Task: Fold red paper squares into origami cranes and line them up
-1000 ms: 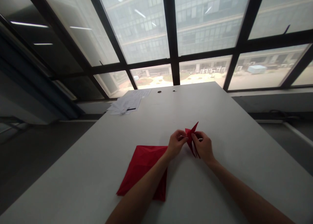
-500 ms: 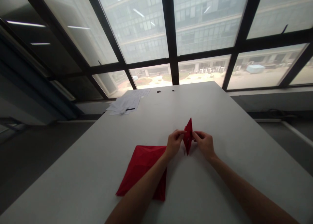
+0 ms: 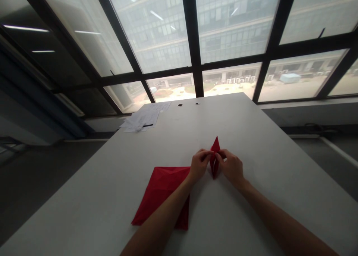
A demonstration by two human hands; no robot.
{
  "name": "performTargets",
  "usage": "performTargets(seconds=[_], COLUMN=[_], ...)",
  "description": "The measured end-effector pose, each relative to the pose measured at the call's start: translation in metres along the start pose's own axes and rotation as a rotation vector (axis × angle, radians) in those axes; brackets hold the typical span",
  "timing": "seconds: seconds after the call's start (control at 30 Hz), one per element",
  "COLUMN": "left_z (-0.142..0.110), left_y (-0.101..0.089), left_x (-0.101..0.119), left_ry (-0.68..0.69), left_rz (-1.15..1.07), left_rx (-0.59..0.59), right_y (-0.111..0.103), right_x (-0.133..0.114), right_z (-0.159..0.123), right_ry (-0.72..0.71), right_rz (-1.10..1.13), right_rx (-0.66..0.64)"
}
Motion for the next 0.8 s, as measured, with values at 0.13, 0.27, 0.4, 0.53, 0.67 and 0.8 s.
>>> performTargets(seconds=[0.13,0.27,0.4,0.53,0.67,0.8], left_z=[-0.001,-0.001,-0.002,-0.002,-0.002,-0.002], left_y=[-0.006,-0.011,-0.011,-0.009,-0.012,-0.013], left_x=[-0.004,-0.013,-0.024,-0.032,-0.036,-0.031], left_ry=[-0.02,-0.076,-0.161,-0.197,-0.206,-0.185], left_rz=[0.012,0.013,0.0,0.001,0.008,0.033], left_rx=[0.038,0.075,0.096,0.097,0.112,0.105], right_y=[-0.004,-0.008,-0.004,-0.001,0.0,-0.001], right_x=[0.003,0.011,0.017,0.021,0.023,0.02], right_z=[0.002,0.003,0.006,0.008,0.009,0.007], right_ry=[-0.026,-0.051,-0.045,-0.039,-0.038,-0.05], right_rz=[0.07,0.352,0.497,0.571,0.574,0.525], right_rx=[0.047,0.11,0.101,0.076,0.076,0.085])
Point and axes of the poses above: each hand's wrist, its own z-axis towards the middle knuckle, its own y-axis out of the palm, x = y × z, the point moved 10 cm from there along z, towards the middle knuckle, and after that the axes turned 12 degrees about -x, right-handed, at the moved point
